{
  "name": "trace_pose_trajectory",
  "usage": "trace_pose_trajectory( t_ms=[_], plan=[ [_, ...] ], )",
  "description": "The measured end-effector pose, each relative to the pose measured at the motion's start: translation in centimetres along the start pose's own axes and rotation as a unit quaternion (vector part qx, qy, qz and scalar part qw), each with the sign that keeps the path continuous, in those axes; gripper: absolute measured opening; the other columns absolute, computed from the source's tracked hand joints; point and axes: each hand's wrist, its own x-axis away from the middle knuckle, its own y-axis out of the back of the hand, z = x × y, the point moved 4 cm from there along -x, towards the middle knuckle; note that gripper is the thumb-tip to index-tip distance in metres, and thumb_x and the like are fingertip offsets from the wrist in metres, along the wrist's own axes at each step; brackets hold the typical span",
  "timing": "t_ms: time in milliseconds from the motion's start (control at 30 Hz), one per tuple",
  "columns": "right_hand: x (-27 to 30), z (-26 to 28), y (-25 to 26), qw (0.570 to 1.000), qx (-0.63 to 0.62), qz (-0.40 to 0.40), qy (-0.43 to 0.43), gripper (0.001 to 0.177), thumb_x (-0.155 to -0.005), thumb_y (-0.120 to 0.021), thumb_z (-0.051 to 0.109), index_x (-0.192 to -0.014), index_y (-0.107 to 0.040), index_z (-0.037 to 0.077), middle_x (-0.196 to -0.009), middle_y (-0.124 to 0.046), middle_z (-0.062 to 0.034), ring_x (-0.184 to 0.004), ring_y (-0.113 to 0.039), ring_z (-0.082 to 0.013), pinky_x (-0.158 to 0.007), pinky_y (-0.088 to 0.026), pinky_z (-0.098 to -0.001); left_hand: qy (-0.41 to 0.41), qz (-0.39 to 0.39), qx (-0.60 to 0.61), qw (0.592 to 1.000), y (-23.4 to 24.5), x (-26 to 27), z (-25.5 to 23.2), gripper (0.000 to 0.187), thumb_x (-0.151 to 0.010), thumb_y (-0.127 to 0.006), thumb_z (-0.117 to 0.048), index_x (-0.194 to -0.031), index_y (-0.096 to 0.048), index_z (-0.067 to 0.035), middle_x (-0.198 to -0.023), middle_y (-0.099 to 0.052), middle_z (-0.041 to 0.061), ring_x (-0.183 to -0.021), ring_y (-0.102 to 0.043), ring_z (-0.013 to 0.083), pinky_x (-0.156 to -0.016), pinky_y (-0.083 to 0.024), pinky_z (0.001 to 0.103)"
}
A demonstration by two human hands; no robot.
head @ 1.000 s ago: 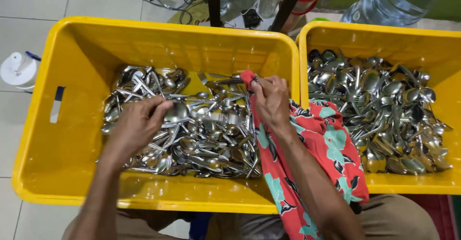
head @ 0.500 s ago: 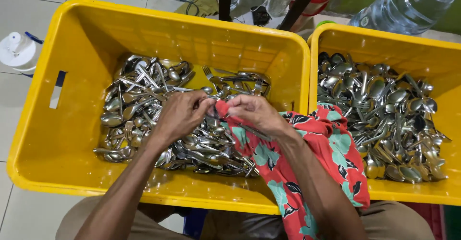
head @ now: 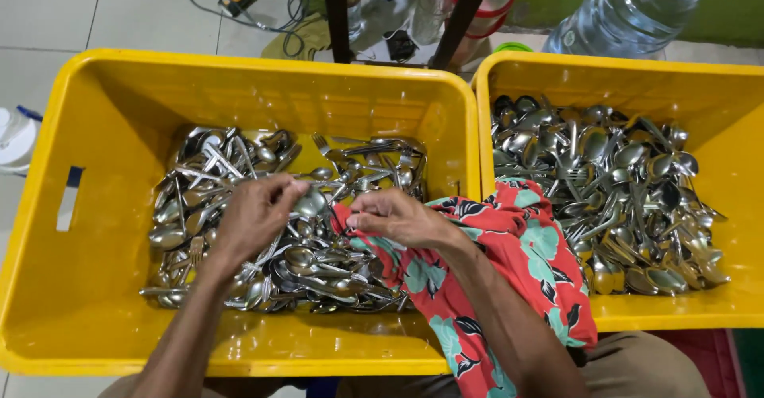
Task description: The recorder wipes and polishes spoons and forks with a cloth and moves them between two bins.
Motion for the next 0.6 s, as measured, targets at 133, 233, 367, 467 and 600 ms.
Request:
trace_pose_trajectory(
  t_ms=[133, 233, 367, 467, 600],
  plan=[
    [0.2, -0.5, -0.8, 0.998, 0.049, 0.004, -0.026, 0.029, -0.104, -0.059, 0.028, -0.1, -0.069, 0.002, -0.073, -0.054, 0.0064, -0.065, -0.046, -0.0051, -0.056, -0.039, -0.0266, 0.009, 0.044, 0.012, 0.999, -1.2, 0.2, 0.2, 0.036, -0.098, -0.056, -0.043, -0.095, -0.078, -0.015, -0.052, -0.059, 0.002, -0.042, -0.039, 0.013, -0.044, -0.037, 0.033],
    [0.2, -0.1, -0.9, 0.996, 0.087, -0.001, -0.009, 0.032, -0.106, -0.057, 0.031, -0.098, -0.067, 0.002, -0.074, -0.047, 0.0079, -0.068, -0.041, -0.0052, -0.058, -0.036, -0.0283, -0.008, 0.015, -0.025, 1.0, 0.4, -0.3, 0.3, 0.037, -0.099, -0.057, -0.044, -0.091, -0.08, -0.015, -0.054, -0.06, 0.0, -0.044, -0.042, 0.0111, -0.044, -0.037, 0.033],
    [0.3, 0.7, -1.0, 0.994, 0.108, -0.006, 0.021, 0.032, -0.108, -0.055, 0.031, -0.097, -0.061, 0.002, -0.077, -0.045, 0.0069, -0.073, -0.041, -0.0063, -0.062, -0.039, -0.0281, 0.02, -0.013, -0.033, 0.999, 1.7, -0.4, 0.4, 0.034, -0.098, -0.06, -0.042, -0.093, -0.079, -0.014, -0.056, -0.061, 0.002, -0.046, -0.043, 0.0123, -0.047, -0.035, 0.033],
    [0.4, 2.1, -1.1, 0.991, 0.117, -0.064, 0.011, 0.029, -0.106, -0.052, 0.03, -0.1, -0.062, 0.004, -0.076, -0.048, 0.0067, -0.071, -0.045, -0.007, -0.061, -0.042, -0.0269, 0.023, -0.051, 0.073, 0.996, -0.5, -1.2, 2.4, 0.033, -0.106, -0.056, -0.037, -0.099, -0.074, -0.01, -0.07, -0.063, 0.004, -0.055, -0.048, 0.0125, -0.049, -0.04, 0.032],
    [-0.2, 1.3, 0.9, 0.964, 0.054, -0.249, 0.079, 0.028, -0.105, -0.049, 0.029, -0.107, -0.064, 0.005, -0.081, -0.053, 0.0067, -0.072, -0.049, -0.0064, -0.064, -0.046, -0.0254, -0.13, 0.015, 0.234, 0.963, -7.3, 0.1, 1.3, 0.038, -0.09, -0.056, -0.005, -0.128, -0.056, -0.011, -0.097, -0.072, 0.0, -0.077, -0.066, 0.0119, -0.062, -0.055, 0.028]
  ],
)
